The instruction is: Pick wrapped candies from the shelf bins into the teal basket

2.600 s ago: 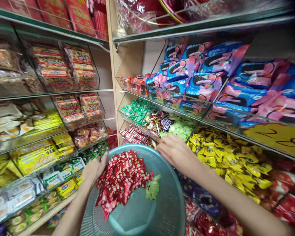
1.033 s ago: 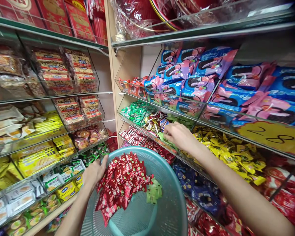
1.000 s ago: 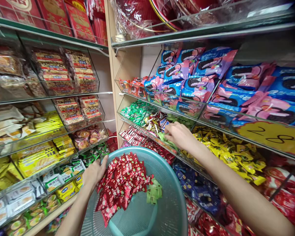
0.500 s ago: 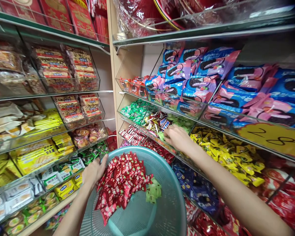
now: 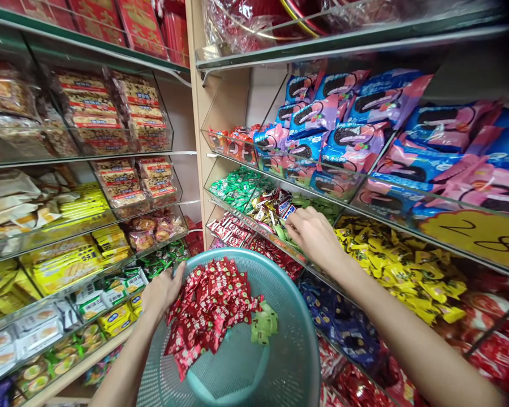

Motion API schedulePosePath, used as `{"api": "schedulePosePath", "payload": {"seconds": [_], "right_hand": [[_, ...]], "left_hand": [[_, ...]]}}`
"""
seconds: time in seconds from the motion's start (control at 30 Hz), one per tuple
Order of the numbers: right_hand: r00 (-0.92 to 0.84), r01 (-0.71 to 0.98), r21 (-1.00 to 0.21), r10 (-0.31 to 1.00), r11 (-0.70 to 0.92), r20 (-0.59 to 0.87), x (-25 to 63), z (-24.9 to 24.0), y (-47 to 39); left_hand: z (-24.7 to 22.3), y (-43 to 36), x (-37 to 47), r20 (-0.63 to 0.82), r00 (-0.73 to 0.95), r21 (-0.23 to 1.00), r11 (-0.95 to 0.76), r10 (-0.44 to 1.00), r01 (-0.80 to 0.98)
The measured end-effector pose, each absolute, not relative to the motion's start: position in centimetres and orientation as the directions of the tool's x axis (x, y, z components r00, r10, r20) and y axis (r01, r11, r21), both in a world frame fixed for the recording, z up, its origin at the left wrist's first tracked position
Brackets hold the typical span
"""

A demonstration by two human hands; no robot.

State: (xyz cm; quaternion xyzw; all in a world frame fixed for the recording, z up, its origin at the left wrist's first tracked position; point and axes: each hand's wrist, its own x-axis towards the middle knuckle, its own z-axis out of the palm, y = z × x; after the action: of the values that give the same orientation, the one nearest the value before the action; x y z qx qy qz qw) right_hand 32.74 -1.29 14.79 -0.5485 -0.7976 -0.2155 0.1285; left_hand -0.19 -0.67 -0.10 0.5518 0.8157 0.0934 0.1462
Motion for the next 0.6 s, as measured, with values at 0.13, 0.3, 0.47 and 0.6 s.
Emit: {"api": "schedulePosePath", "payload": {"seconds": [0.13,0.3,0.47,0.6], "right_hand": [[-0.431,0.876,0.029,0.753,0.482,0.497,31.6,14.2,-3.8],[-0.624,0.730,-0.100,0.720,0.676,0.303,30.0,9.5,-6.1],[-0.724,0.675,-0.130,0.686,0.726,0.068,29.8,3.1,-7.1],[-0.760,0.649,-0.015,0.649,0.761,0.037,29.9,0.2,-7.2]], "left_hand": [[-0.2,-0.6,-0.2,-0.133,-0.354,0.305,0.378,0.926,0.874],[-0.3,-0.5,-0.1,-0.140,-0.352,0.297,0.378,0.926,0.877],[-0.4,-0.5,-0.1,-0.147,-0.360,0.289,0.388,0.921,0.875],[-0.5,-0.4,-0.1,-0.141,-0.363,0.284,0.389,0.921,0.876]]}}
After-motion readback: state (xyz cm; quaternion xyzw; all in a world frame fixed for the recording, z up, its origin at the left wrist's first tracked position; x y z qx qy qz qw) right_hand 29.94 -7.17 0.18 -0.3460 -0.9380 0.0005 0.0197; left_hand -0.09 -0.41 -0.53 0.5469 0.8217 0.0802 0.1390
